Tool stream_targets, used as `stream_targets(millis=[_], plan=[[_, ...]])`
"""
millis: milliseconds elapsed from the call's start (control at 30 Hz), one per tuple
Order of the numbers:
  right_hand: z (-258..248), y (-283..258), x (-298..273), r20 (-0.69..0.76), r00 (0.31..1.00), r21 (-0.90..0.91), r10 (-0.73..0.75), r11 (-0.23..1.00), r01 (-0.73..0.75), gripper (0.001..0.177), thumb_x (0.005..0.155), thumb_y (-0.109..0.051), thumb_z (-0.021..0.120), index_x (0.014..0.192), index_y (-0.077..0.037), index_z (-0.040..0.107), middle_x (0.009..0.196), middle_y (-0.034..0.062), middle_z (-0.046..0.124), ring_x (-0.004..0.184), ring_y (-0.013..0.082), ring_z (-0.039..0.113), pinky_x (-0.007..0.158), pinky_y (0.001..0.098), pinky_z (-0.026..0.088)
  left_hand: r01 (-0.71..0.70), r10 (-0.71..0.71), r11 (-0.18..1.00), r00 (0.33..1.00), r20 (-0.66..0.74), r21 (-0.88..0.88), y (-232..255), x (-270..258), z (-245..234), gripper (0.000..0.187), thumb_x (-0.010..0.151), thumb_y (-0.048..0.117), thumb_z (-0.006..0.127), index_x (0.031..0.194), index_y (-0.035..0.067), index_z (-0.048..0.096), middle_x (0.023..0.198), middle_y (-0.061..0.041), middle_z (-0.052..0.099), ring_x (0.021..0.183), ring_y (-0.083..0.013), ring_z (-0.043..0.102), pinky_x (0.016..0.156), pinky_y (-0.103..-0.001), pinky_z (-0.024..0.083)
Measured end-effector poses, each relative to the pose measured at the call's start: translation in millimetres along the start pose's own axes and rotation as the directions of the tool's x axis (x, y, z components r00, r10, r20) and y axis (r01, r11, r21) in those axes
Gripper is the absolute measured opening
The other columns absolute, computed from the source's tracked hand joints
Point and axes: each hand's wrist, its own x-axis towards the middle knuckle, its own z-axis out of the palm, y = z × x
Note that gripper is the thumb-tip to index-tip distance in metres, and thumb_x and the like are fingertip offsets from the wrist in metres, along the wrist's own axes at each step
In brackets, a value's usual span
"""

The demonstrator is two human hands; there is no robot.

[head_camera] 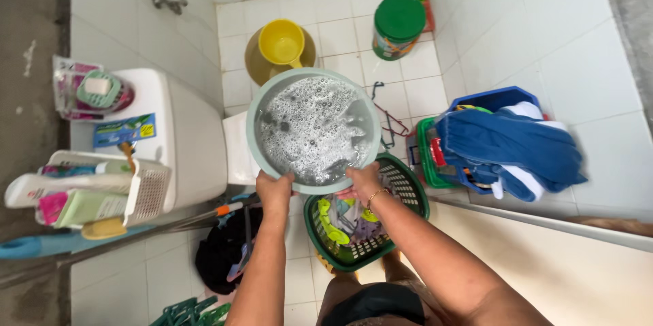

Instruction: The person washes a blue garment by hand in a bucket of soapy water. They rinse the bucket, add fresh water, submerge the garment, agitate it, and then wring it out before placing it on a hanger.

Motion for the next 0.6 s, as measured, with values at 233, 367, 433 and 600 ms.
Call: stream_targets(millis=[233, 367, 433, 600], plan=[[-43.3, 3.3, 69.5, 0.075, 0.997, -0.019, 0.013, 1.000, -0.012, 0.027, 0.096, -0.011, 0.054, 0.102, 0.014, 0.047, 0.088, 0.0345, 0.072, 0.070, 0.0383, 0.077, 0.053, 0.0420, 0.062, -0.054, 0.045, 0.988, 0.997, 0.067, 0.144, 50.5, -3.2, 48.0, 0.031, 0.073, -0.002, 0.073, 0.100, -0.012, 0.062, 0.080, -0.021, 0.071, 0.055, -0.0273, 0.071, 0.040, -0.036, 0.056], [-58.0, 2.6, 101.1, 0.172, 0.984, 0.002, 0.057, 0.998, -0.058, 0.025, 0.098, -0.018, 0.051, 0.101, 0.007, 0.054, 0.092, 0.0292, 0.074, 0.074, 0.0339, 0.077, 0.049, 0.0357, 0.053, -0.096, 0.079, 0.971, 0.993, 0.087, 0.219, 78.3, -2.2, 69.0, 0.030, 0.072, 0.000, 0.074, 0.097, -0.012, 0.063, 0.079, -0.021, 0.072, 0.054, -0.0273, 0.071, 0.041, -0.035, 0.056], [-62.9, -0.8, 109.9, 0.181, 0.982, 0.013, 0.061, 0.998, -0.064, 0.022, 0.098, -0.018, 0.051, 0.101, 0.004, 0.054, 0.094, 0.0287, 0.074, 0.076, 0.0347, 0.077, 0.049, 0.0353, 0.051, -0.103, 0.082, 0.966, 0.992, 0.098, 0.237, 89.9, -2.7, 77.8, 0.030, 0.072, 0.001, 0.075, 0.096, -0.012, 0.064, 0.077, -0.020, 0.072, 0.054, -0.0265, 0.071, 0.041, -0.035, 0.056], [-71.9, -13.3, 114.4, 0.209, 0.974, 0.075, 0.090, 0.991, -0.108, 0.014, 0.097, -0.014, 0.051, 0.099, 0.000, 0.050, 0.097, 0.0292, 0.074, 0.080, 0.0367, 0.078, 0.048, 0.0349, 0.049, -0.127, 0.097, 0.956, 0.988, 0.123, 0.264, 107.0, -3.9, 92.7, 0.029, 0.071, 0.000, 0.073, 0.097, -0.011, 0.066, 0.076, -0.019, 0.073, 0.053, -0.0258, 0.071, 0.041, -0.035, 0.057]])
